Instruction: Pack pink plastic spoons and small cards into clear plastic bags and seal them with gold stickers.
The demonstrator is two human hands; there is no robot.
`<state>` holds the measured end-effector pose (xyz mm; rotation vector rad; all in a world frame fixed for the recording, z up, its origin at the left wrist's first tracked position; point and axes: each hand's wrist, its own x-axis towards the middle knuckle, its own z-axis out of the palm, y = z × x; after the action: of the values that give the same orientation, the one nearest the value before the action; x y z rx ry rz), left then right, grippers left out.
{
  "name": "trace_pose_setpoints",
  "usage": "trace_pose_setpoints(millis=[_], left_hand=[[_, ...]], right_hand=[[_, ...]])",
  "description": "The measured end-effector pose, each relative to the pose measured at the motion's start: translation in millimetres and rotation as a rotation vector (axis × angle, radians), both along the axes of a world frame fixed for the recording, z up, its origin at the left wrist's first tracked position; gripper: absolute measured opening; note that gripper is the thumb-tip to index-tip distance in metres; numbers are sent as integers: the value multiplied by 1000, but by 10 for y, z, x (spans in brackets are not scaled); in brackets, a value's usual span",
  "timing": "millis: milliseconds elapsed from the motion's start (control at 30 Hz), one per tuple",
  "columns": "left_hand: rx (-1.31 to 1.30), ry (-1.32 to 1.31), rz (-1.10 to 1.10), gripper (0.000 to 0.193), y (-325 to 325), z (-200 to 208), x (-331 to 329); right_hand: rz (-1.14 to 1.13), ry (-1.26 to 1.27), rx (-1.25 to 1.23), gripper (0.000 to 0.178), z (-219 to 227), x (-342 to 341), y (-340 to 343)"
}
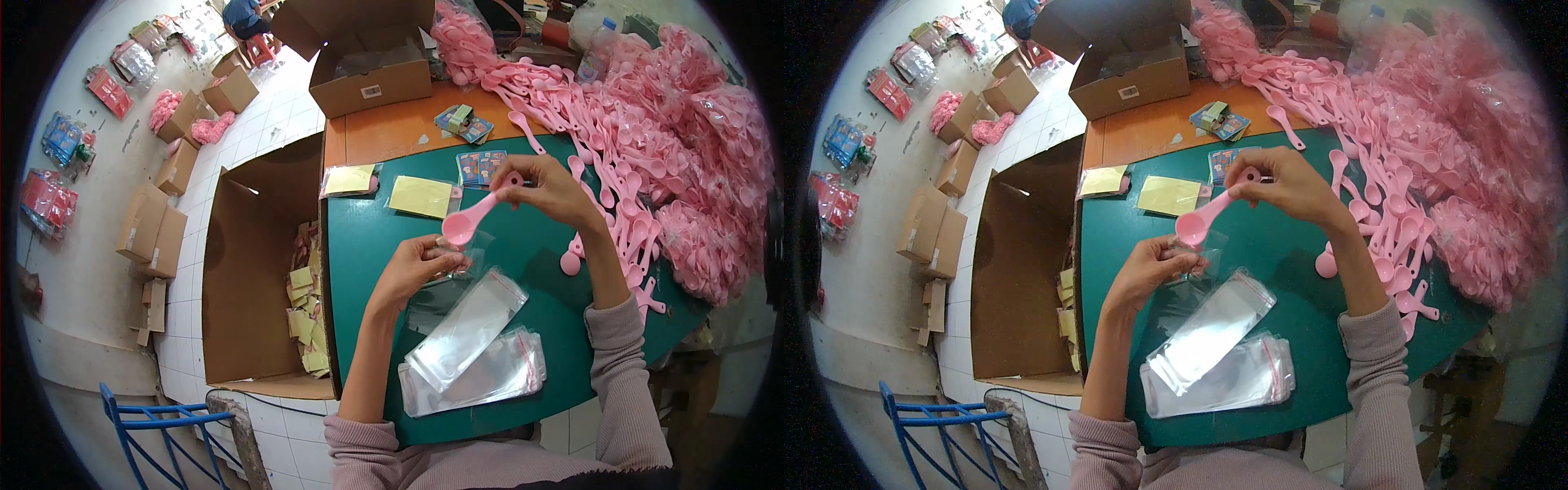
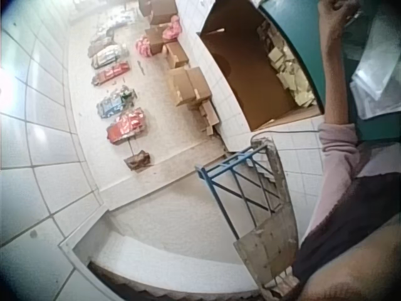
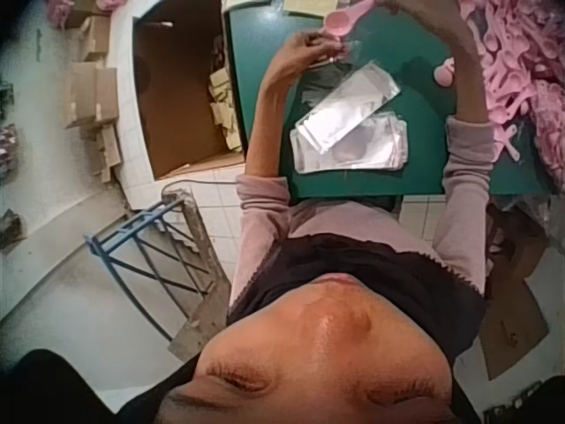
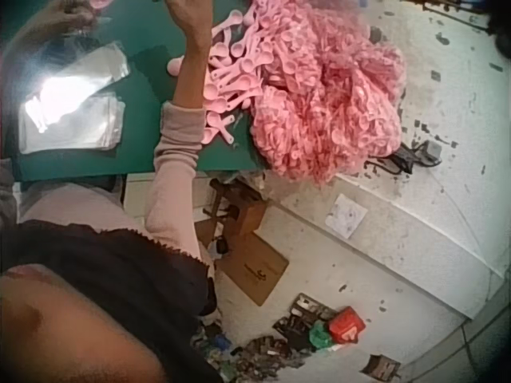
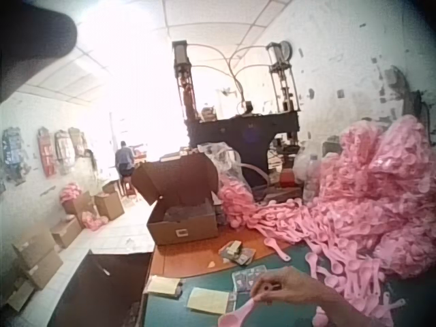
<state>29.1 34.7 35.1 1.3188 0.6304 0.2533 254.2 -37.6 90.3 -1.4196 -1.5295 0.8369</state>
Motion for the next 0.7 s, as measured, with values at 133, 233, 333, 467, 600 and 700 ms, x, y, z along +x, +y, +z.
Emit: trace_pose_setpoints(millis=[133,233,333,467,600,700], left_hand=[[59,-16,-15,26,10,-16,-14],[116,-58,-13,31,-25,-17,29],[19,-227,13,33,-74,-18,71],[-135,-101,3,37,-3,43,-27],[-140,-64,19,40,-12,15,-11],[-133,-169,121,39,36,-122,-1]], right_hand=[[116,-110,-33,12,22,-73,3],[175,-115,-67,13,13,-151,18],[282,42,-57,15,-177,-210,71],[91,140,-9,18,-198,-254,99],[-105,130,-28,18,-179,-365,104],[44,83,126,20,-428,-390,182]])
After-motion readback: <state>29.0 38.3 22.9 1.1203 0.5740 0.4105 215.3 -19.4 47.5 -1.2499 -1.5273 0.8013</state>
